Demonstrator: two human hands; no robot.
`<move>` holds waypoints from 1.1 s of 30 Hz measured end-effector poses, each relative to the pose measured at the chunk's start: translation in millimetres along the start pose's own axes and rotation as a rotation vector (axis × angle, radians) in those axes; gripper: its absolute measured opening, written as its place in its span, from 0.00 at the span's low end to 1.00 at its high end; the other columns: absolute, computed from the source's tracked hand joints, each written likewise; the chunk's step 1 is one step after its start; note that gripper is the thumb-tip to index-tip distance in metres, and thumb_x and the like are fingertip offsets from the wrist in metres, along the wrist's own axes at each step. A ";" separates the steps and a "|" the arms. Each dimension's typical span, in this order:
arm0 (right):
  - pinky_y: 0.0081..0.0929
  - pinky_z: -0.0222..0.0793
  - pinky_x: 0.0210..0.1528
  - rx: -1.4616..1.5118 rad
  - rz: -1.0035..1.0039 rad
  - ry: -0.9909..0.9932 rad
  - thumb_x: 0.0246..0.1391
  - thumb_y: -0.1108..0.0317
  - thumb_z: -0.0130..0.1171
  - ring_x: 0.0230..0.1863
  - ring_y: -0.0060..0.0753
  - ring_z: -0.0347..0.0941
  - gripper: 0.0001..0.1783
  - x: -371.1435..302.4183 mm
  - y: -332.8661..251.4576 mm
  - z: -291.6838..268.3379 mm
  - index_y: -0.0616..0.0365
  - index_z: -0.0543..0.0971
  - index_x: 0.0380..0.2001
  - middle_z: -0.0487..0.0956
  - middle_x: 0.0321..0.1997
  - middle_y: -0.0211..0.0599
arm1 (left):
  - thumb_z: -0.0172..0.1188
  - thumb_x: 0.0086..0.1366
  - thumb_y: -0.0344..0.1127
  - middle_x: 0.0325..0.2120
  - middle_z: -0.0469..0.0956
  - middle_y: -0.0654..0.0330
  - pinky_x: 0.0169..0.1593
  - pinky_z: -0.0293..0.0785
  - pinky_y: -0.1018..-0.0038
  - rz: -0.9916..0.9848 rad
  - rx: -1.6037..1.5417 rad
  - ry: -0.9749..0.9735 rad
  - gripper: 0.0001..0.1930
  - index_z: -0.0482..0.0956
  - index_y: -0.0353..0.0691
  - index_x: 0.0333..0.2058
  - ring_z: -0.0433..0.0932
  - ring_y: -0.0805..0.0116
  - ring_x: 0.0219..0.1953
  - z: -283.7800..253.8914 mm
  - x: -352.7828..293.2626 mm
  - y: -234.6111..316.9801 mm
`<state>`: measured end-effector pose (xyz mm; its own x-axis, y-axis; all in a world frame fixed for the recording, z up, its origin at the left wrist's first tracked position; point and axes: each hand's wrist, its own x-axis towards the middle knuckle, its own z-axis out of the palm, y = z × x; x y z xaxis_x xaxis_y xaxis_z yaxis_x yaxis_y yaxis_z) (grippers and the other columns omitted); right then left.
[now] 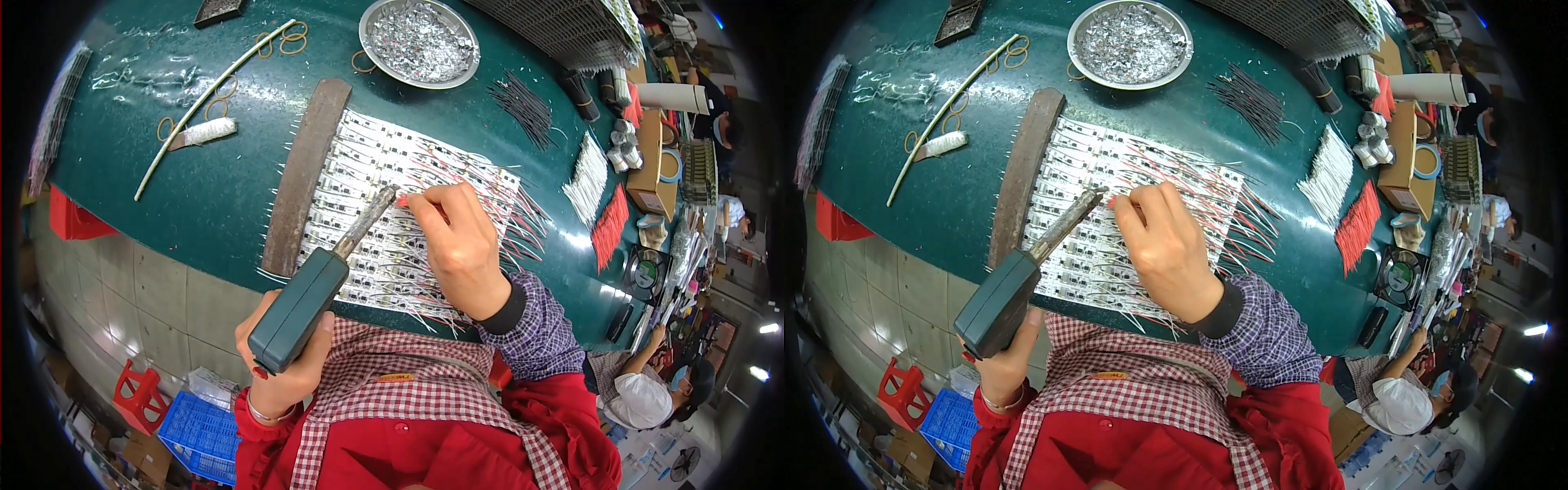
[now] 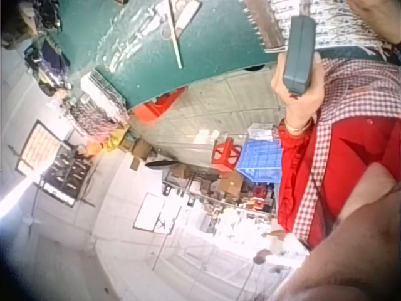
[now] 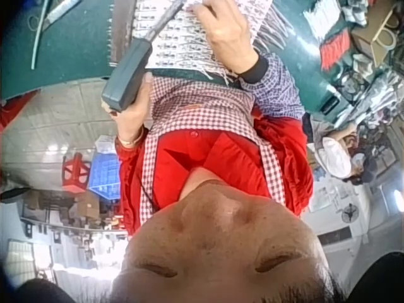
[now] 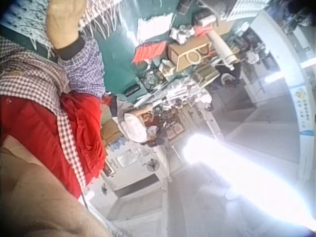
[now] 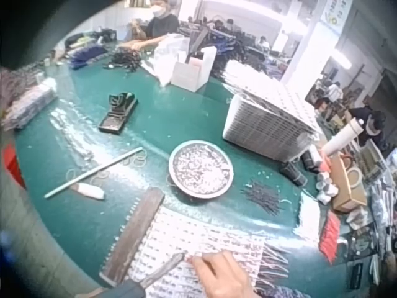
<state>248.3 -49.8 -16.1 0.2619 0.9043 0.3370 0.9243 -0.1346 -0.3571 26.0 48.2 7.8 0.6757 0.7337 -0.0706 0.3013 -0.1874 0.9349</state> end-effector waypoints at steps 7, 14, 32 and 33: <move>0.30 0.69 0.31 -0.006 0.001 -0.002 0.42 0.81 0.62 0.36 0.38 0.70 0.15 -0.2 -0.8 -0.4 0.67 0.78 0.38 0.72 0.35 0.40 | 0.66 0.52 0.21 0.31 0.80 0.51 0.30 0.74 0.75 -0.040 -0.037 0.028 0.12 0.81 0.26 0.37 0.80 0.66 0.27 -1.4 -5.5 -1.3; 0.32 0.69 0.33 0.000 -0.015 0.046 0.41 0.80 0.61 0.37 0.40 0.70 0.17 -2.9 0.3 0.5 0.67 0.78 0.39 0.73 0.36 0.41 | 0.67 0.52 0.21 0.32 0.81 0.51 0.30 0.74 0.75 -0.121 -0.071 0.037 0.13 0.82 0.27 0.38 0.81 0.67 0.27 -3.8 -13.6 -3.3; 0.30 0.69 0.30 0.023 0.003 0.025 0.40 0.81 0.62 0.36 0.37 0.70 0.17 -15.4 -8.4 0.9 0.66 0.79 0.39 0.73 0.36 0.39 | 0.66 0.53 0.21 0.30 0.80 0.54 0.30 0.73 0.76 0.009 0.060 -0.014 0.10 0.82 0.28 0.36 0.80 0.68 0.26 -3.2 -15.1 -0.4; 0.30 0.69 0.30 0.022 0.003 0.022 0.40 0.82 0.62 0.36 0.38 0.70 0.17 -15.4 -8.6 1.0 0.66 0.79 0.39 0.73 0.36 0.39 | 0.66 0.53 0.21 0.29 0.80 0.54 0.30 0.73 0.76 0.046 0.085 -0.027 0.10 0.82 0.28 0.36 0.80 0.68 0.26 -3.2 -15.1 -1.9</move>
<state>236.0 -62.2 -19.1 0.2710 0.8946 0.3552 0.9172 -0.1282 -0.3772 13.1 39.5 8.1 0.7076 0.7055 -0.0392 0.3253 -0.2760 0.9045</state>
